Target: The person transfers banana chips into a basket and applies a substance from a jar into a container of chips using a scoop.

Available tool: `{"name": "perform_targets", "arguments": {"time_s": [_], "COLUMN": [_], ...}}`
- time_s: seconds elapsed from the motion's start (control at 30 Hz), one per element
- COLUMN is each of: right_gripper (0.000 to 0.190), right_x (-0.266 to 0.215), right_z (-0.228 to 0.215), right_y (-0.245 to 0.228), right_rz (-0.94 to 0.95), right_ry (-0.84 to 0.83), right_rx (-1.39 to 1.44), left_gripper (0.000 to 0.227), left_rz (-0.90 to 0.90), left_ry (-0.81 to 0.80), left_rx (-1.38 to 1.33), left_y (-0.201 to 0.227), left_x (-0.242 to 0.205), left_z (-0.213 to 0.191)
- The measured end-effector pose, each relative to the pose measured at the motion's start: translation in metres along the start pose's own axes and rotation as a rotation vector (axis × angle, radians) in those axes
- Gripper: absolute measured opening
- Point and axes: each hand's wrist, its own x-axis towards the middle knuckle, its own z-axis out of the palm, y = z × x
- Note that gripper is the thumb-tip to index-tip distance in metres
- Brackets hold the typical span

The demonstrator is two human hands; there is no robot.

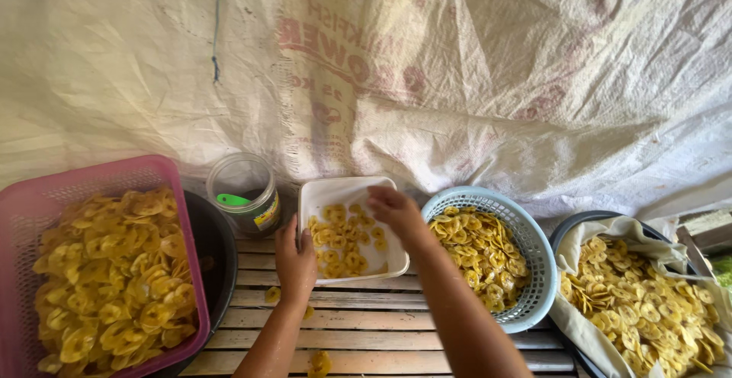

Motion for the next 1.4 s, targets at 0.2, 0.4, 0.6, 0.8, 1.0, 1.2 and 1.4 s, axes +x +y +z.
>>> {"name": "perform_targets", "arguments": {"time_s": [0.2,0.4,0.6,0.8,1.0,1.2,1.4], "right_gripper": [0.036,0.038,0.087,0.108,0.114,0.127,0.137], "right_x": [-0.032,-0.065,-0.063,-0.049,-0.051,-0.053,-0.056], "right_z": [-0.231,-0.481,-0.511,-0.483,-0.476,-0.469,-0.477], "right_y": [0.008,0.108,0.172,0.18,0.181,0.183,0.175], "right_rz": [-0.186,0.055,0.628,0.783,0.833,0.807,0.824], "right_ry": [0.41,0.885,0.764,0.613,0.528,0.611,0.545], "right_rx": [0.065,-0.689,-0.992,-1.224,-1.146,-1.115,-1.032], "left_gripper": [0.04,0.04,0.04,0.042,0.041,0.04,0.041], "left_rz": [0.167,0.149,0.162,0.094,0.087,0.078,0.031], "left_ry": [0.036,0.054,0.056,0.02,0.0,0.013,0.001], "left_rx": [0.131,0.138,0.128,0.088,0.069,0.061,0.064], "left_y": [-0.034,-0.038,-0.03,-0.014,-0.008,-0.001,0.004], "left_x": [0.003,0.002,0.002,0.0,-0.001,-0.002,-0.003], "left_z": [0.001,-0.002,-0.004,-0.003,-0.005,-0.004,-0.006]}}
